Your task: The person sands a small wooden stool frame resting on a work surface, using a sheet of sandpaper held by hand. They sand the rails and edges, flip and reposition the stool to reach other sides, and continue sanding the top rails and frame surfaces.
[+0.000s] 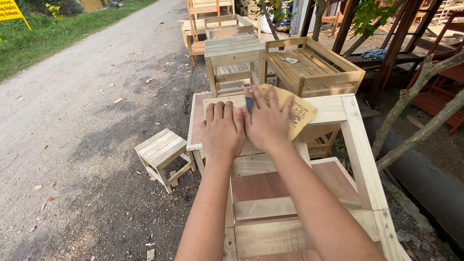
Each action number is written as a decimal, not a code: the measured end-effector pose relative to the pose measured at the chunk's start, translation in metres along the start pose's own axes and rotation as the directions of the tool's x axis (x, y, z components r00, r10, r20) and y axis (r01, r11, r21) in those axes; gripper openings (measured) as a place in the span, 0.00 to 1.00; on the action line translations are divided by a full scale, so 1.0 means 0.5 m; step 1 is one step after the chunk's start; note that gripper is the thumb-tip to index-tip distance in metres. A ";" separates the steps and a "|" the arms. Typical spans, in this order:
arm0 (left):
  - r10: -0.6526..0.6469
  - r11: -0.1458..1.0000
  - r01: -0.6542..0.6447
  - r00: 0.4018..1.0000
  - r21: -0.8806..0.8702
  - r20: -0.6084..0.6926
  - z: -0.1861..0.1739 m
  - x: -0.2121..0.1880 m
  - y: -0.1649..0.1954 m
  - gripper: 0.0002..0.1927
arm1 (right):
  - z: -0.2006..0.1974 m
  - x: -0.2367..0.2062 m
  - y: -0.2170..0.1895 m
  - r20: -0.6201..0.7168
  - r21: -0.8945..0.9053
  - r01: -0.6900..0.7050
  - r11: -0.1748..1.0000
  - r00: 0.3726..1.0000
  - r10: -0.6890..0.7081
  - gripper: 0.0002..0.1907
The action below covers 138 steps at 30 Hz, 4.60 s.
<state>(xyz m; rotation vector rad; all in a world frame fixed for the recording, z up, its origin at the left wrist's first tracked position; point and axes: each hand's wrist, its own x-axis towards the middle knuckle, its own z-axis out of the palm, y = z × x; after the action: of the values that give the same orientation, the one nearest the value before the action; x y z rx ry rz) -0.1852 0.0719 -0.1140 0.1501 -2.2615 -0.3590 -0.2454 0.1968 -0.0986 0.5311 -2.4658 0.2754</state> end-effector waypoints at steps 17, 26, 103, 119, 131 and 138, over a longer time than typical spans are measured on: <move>-0.099 0.977 0.104 0.994 -0.185 0.034 -0.006 0.000 -0.002 0.25 | 0.023 0.002 -0.044 -0.007 0.063 0.095 0.994 0.996 -0.094 0.31; -0.030 1.000 0.030 0.999 -0.008 -0.021 0.004 0.002 0.002 0.26 | -0.062 -0.007 0.133 -0.035 0.007 -0.282 0.959 0.959 0.283 0.28; -0.027 0.996 0.029 1.000 0.080 -0.015 -0.009 0.001 0.023 0.23 | -0.043 -0.082 0.305 0.010 -0.039 0.022 0.999 1.000 -0.022 0.32; -0.029 0.988 0.027 0.999 0.154 0.015 -0.006 -0.001 0.023 0.24 | -0.008 -0.107 0.228 -0.041 -0.088 0.181 0.980 0.982 -0.185 0.36; -0.001 0.989 0.004 1.000 0.149 -0.020 0.006 -0.008 0.014 0.24 | -0.006 -0.086 0.188 0.025 0.001 0.074 0.997 0.997 -0.074 0.34; -0.006 0.990 0.009 1.000 0.139 -0.020 0.003 -0.005 0.019 0.23 | 0.023 -0.095 0.192 -0.011 -0.009 0.196 0.981 0.981 -0.196 0.35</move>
<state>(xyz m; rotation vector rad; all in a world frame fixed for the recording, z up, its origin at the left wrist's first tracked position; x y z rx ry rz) -0.1847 0.0816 -0.1140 0.2338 -2.2669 -0.2028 -0.2575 0.2944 -0.1434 0.7610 -2.3803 0.1886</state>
